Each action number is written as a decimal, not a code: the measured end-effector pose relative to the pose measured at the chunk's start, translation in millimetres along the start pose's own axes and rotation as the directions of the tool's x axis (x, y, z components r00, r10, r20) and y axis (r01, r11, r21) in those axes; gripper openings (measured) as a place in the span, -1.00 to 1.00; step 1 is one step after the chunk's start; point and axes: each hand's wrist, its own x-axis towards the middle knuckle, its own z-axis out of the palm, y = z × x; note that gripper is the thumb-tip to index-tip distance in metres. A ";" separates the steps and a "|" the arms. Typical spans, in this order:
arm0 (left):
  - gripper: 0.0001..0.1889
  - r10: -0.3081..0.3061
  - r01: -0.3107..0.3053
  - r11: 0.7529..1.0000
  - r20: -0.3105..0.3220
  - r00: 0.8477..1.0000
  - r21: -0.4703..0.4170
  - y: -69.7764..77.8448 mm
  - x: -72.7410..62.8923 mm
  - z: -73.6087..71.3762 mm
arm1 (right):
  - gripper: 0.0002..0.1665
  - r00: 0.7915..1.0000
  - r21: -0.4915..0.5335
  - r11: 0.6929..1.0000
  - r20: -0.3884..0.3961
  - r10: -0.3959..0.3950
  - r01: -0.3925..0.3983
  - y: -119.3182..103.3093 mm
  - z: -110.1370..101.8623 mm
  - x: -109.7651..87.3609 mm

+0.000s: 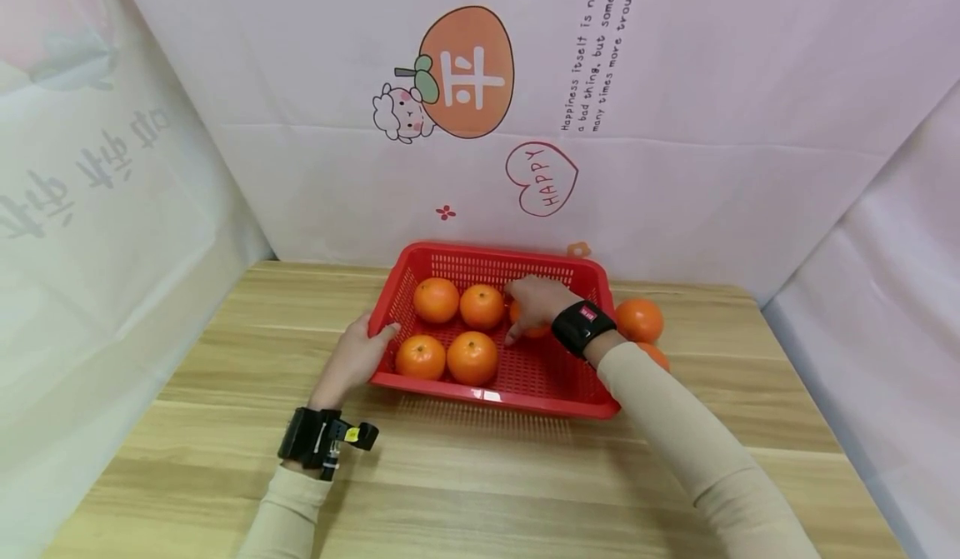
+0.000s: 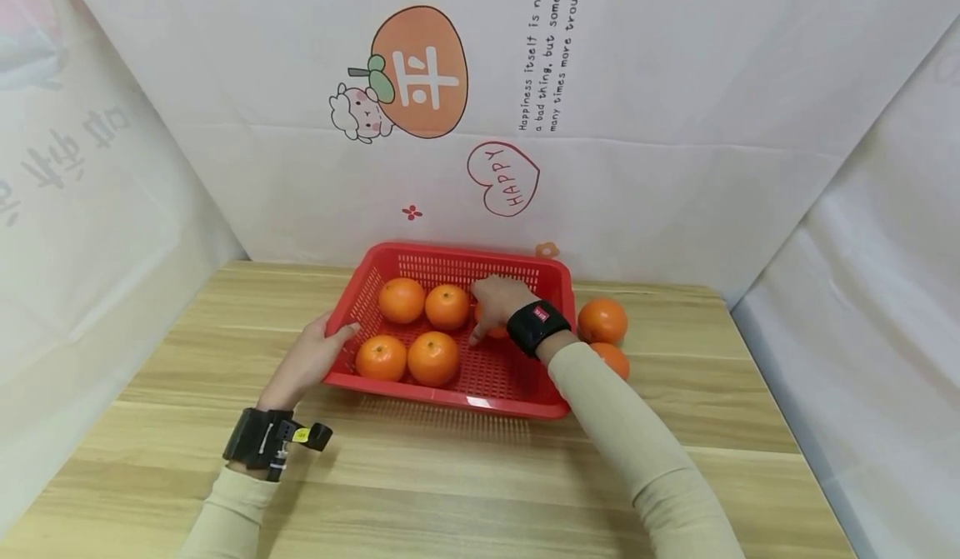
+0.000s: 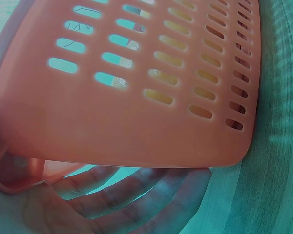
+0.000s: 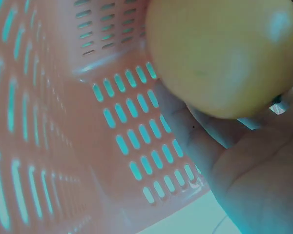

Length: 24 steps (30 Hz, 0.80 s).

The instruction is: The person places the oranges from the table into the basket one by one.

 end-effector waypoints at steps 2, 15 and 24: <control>-0.53 0.006 -0.006 1.000 -0.003 1.000 0.004 -0.7 0.4 0.1 | -0.05 1.000 -0.013 1.000 -0.005 0.000 0.000 -1.8 -0.8 -1.7; -0.53 0.005 -0.005 1.000 0.003 1.000 0.003 -0.6 -0.6 0.1 | -0.05 1.000 -0.023 1.000 -0.017 -0.010 0.010 -4.0 -10.1 -9.1; -0.52 0.006 -0.006 1.000 0.006 1.000 -0.001 -1.2 -0.1 -0.6 | -0.20 0.998 -0.051 0.998 -0.047 -0.045 0.042 -9.5 -19.6 -15.8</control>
